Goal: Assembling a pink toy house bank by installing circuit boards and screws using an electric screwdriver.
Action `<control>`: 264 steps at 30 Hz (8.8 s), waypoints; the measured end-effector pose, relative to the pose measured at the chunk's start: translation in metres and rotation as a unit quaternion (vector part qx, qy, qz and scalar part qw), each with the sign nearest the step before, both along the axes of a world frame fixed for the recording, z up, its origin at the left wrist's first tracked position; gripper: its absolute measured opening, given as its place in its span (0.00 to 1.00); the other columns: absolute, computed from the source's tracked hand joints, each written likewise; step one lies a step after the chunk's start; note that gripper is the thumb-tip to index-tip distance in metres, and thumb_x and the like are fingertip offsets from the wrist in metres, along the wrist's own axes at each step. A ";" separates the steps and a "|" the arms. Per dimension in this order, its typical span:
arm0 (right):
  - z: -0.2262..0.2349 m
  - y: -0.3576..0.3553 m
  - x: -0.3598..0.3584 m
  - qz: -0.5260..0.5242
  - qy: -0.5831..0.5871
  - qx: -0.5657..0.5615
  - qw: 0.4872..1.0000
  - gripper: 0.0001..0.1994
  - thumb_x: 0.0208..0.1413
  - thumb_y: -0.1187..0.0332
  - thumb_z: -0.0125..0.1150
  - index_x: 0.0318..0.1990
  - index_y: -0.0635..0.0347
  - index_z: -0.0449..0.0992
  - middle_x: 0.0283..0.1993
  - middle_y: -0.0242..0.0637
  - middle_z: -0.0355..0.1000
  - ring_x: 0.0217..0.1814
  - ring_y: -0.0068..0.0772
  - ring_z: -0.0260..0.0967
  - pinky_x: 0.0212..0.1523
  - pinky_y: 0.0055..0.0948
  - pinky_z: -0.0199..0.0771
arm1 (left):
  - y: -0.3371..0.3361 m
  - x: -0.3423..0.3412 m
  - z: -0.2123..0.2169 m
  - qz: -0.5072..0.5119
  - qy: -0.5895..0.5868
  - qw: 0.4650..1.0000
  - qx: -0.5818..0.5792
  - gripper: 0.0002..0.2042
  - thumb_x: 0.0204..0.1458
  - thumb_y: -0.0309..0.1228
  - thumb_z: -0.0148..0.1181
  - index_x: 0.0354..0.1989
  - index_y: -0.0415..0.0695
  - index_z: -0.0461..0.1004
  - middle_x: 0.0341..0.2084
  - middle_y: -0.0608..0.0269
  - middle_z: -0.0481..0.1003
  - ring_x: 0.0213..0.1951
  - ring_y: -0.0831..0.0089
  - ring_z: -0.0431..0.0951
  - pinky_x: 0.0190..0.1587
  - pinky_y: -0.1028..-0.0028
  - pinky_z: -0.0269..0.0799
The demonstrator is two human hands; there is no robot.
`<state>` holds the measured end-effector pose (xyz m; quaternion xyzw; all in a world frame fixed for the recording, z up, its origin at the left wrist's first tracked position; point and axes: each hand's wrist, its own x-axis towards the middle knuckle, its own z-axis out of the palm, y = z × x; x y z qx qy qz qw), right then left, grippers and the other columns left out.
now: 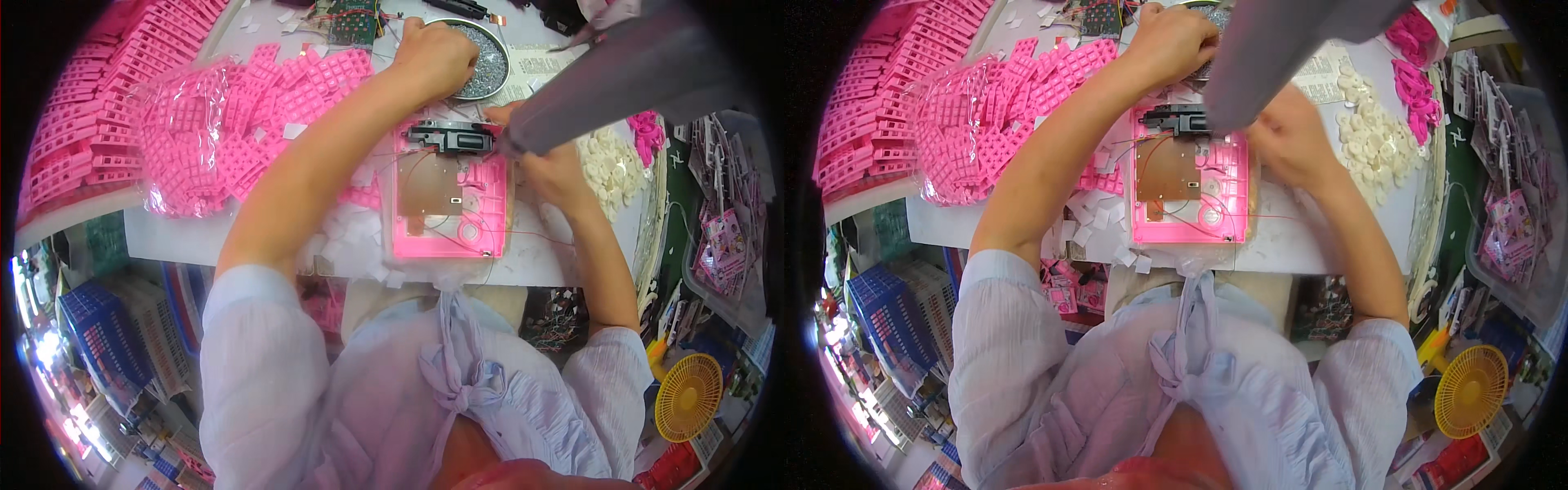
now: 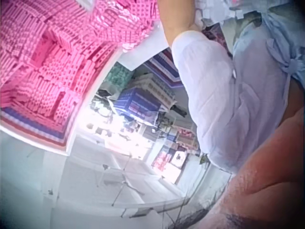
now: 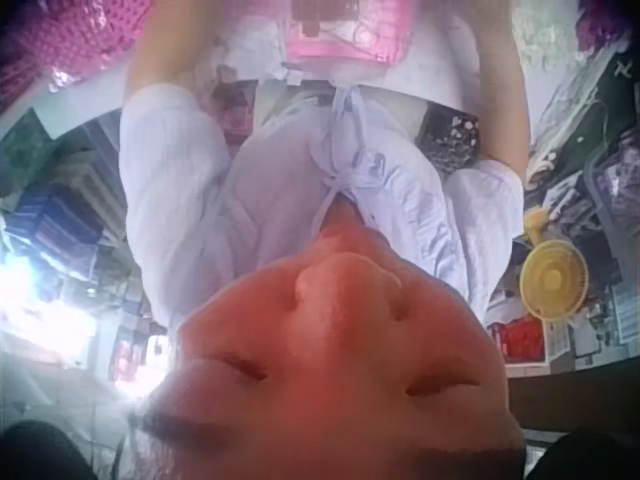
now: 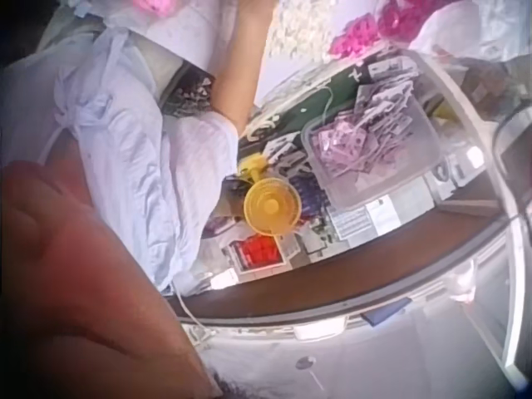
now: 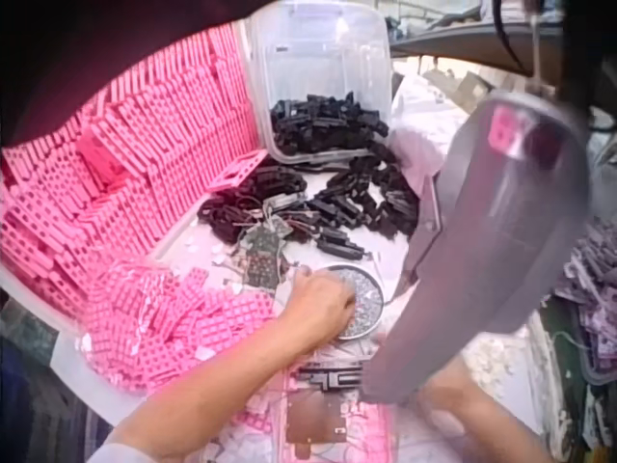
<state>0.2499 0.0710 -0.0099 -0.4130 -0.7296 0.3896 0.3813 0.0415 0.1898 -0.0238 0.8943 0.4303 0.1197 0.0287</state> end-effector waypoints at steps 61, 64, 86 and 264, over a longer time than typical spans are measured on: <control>0.049 0.095 0.051 -0.062 0.101 0.029 0.993 0.23 0.63 0.60 0.62 0.62 0.61 0.73 0.47 0.38 0.80 0.50 0.34 0.78 0.53 0.32 0.76 | -0.149 -0.082 0.091 0.017 -0.271 0.955 -0.123 0.15 0.45 0.22 0.69 0.42 0.38 0.74 0.51 0.51 0.76 0.51 0.55 0.77 0.54 0.62 0.72; 0.031 0.104 0.196 -0.328 -0.416 0.070 0.846 0.25 0.56 0.52 0.66 0.54 0.62 0.78 0.51 0.47 0.80 0.53 0.46 0.78 0.54 0.39 0.76 | -0.188 -0.150 0.143 0.045 -0.217 0.972 -0.073 0.14 0.42 0.20 0.66 0.38 0.39 0.72 0.50 0.52 0.73 0.51 0.61 0.74 0.55 0.64 0.67; 0.045 -0.079 -0.023 -0.085 0.182 -0.237 0.951 0.19 0.58 0.70 0.68 0.55 0.62 0.74 0.41 0.37 0.79 0.40 0.27 0.78 0.41 0.28 0.83 | -0.183 -0.025 0.051 0.057 -0.410 0.788 -0.455 0.13 0.58 0.35 0.64 0.42 0.37 0.77 0.24 0.60 0.77 0.25 0.76 0.76 0.30 0.71 0.71; 0.072 -0.073 -0.052 0.079 0.093 -0.098 0.988 0.27 0.55 0.66 0.67 0.62 0.62 0.68 0.48 0.40 0.78 0.49 0.31 0.76 0.51 0.32 0.75 | -0.240 -0.051 0.039 0.167 -0.350 0.907 -0.163 0.46 0.58 0.35 0.66 0.76 0.37 0.38 0.64 0.49 0.56 0.56 0.64 0.67 0.62 0.63 0.62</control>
